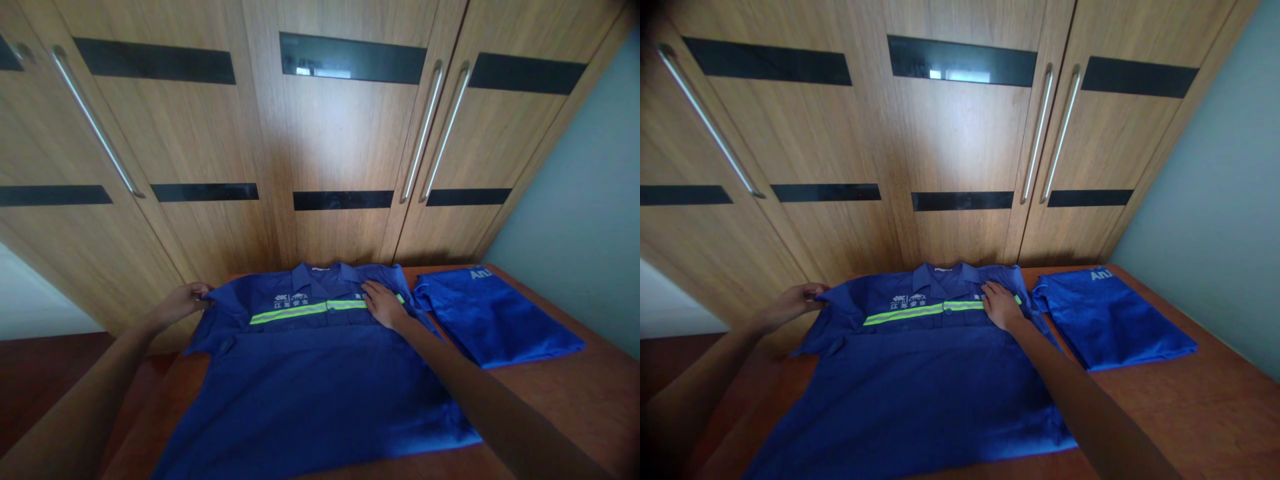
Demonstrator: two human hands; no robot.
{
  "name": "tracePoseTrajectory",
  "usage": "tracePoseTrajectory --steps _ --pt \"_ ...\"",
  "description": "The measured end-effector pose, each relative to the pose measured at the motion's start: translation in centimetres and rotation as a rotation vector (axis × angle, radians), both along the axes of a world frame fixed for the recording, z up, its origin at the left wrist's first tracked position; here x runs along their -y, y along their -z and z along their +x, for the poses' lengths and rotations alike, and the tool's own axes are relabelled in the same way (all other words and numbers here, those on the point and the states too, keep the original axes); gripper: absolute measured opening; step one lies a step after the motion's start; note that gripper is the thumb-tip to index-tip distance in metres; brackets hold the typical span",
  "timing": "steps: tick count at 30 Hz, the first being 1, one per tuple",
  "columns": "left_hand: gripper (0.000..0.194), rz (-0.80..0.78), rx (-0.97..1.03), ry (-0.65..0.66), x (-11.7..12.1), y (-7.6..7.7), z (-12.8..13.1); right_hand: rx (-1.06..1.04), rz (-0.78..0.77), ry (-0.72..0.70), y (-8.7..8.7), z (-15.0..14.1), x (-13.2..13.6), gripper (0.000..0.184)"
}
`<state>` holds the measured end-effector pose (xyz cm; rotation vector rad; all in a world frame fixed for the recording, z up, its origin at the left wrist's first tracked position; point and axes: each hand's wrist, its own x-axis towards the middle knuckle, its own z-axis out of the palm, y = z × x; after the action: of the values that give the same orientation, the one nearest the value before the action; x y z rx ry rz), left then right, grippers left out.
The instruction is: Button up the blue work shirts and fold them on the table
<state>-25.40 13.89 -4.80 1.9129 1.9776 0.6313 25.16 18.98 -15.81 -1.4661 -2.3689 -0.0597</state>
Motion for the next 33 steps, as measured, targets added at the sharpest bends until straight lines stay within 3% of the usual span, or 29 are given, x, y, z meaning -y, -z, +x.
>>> tracePoseTrajectory --steps 7,11,14,17,20,24,27,30,33 --pt "0.048 -0.199 0.294 -0.127 3.1 -0.6 -1.0 -0.011 -0.014 0.010 -0.1 -0.1 0.1 0.044" --pt "0.052 -0.124 0.542 -0.247 4.0 -1.8 0.1 -0.008 -0.040 0.022 -0.1 -0.1 0.1 0.044" --pt "0.054 -0.063 0.640 -0.252 3.6 -3.8 1.4 0.027 -0.061 0.040 -0.4 -0.2 0.3 0.045" --pt "0.050 0.053 0.536 -0.149 3.2 -6.1 4.2 0.062 -0.083 0.065 -1.1 -0.5 0.5 0.044" --pt "0.041 0.179 0.184 -0.003 3.9 -7.0 8.9 0.067 -0.086 0.084 -2.1 -1.4 0.8 0.041" --pt "0.022 0.193 -0.220 0.325 6.8 -4.0 15.1 0.041 -0.057 0.054 -3.6 -4.5 1.2 0.041" --pt "0.015 0.084 -0.393 0.488 9.1 -1.2 17.5 0.005 -0.026 -0.026 -4.7 -8.2 2.2 0.043" --pt "0.026 0.060 -0.404 0.490 10.6 0.2 17.5 -0.112 0.013 -0.237 -5.7 -12.4 3.9 0.042" --pt "0.036 0.158 -0.407 0.396 11.5 1.1 15.9 -0.163 0.029 -0.484 -6.1 -15.8 5.9 0.042"
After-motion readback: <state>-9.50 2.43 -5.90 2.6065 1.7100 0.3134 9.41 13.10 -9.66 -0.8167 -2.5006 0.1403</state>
